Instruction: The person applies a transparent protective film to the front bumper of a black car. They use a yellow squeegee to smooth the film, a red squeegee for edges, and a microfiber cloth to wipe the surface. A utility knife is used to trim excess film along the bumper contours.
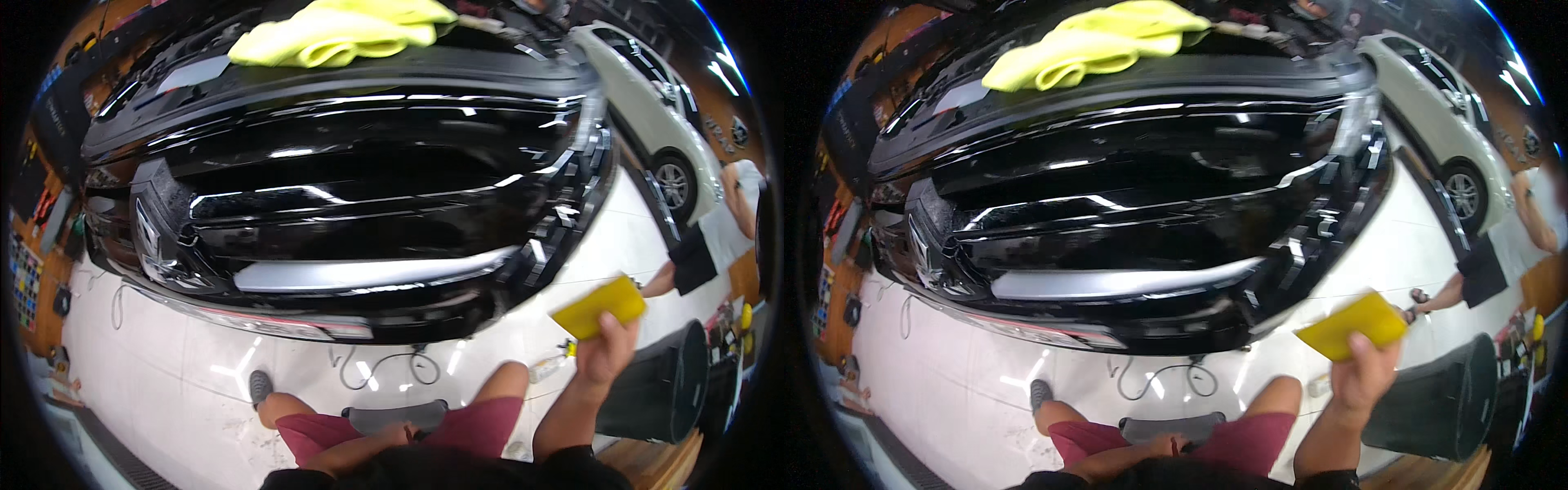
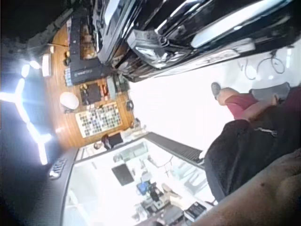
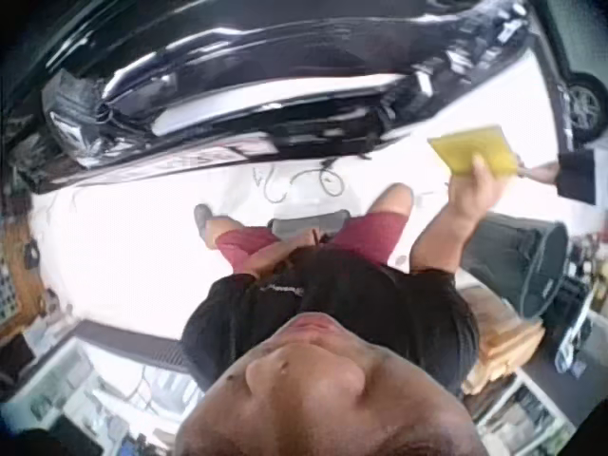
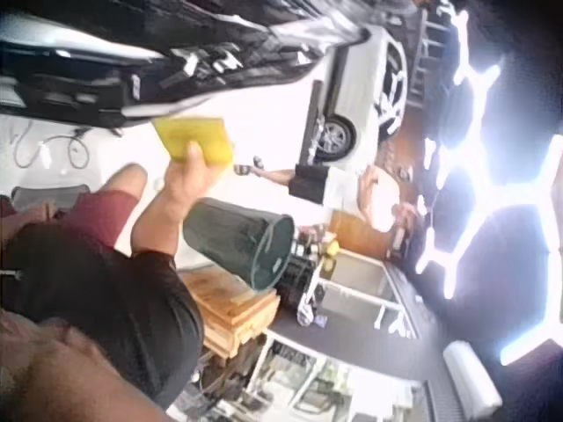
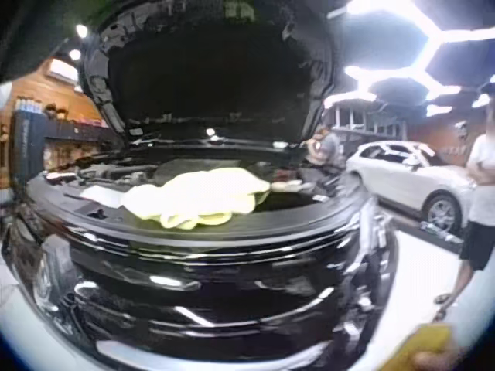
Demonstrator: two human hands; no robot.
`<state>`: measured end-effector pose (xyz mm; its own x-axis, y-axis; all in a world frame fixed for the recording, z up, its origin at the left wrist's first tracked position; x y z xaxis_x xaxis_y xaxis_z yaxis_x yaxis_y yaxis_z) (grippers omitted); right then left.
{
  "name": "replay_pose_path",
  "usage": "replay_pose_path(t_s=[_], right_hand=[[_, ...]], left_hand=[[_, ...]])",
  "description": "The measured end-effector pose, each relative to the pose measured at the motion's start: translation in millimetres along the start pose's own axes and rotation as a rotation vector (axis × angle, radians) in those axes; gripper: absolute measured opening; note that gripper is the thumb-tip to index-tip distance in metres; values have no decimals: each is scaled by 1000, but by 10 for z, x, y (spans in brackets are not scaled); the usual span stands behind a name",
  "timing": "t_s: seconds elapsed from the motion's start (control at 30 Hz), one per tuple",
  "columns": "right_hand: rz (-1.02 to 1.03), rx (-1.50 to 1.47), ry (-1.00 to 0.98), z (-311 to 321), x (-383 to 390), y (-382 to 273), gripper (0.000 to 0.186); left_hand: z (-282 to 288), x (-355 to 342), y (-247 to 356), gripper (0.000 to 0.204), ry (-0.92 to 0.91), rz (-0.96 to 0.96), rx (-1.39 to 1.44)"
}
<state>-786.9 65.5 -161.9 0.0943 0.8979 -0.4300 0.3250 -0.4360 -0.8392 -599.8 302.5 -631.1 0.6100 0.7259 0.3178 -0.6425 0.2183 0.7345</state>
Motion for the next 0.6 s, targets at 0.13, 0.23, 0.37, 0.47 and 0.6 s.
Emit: replay_pose_path(t_s=[0.13,0.23,0.37,0.47,0.6], right_hand=[[-30,77,-188,499,-224,-253,43],[-173,-70,-149,745,-362,-278,44],[-363,-360,-242,533,-438,-145,48],[-356,-355,-384,335,-335,-90,49],[-281,-498,-255,395,-605,-366,45]], left_hand=[[1307,-764,867,16,535,47,595],[2746,-368,1829,27,1141,-353,905],[3934,172,2536,42,1452,-494,1279],[4240,246,2508,43,1421,-527,1562],[4403,258,2725,38,1561,-427,1704]])
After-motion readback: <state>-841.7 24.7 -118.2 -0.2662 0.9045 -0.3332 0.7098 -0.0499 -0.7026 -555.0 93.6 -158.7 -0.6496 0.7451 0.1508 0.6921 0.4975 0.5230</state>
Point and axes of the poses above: each hand's wrist, its own x-axis away from the middle knuckle, its own z-axis out of the back of the hand, y = z × x, the point moved 4 cm from there along -x, towards the middle knuckle, and after that the axes turned 4 degrees about -z, right-handed, at the moved point
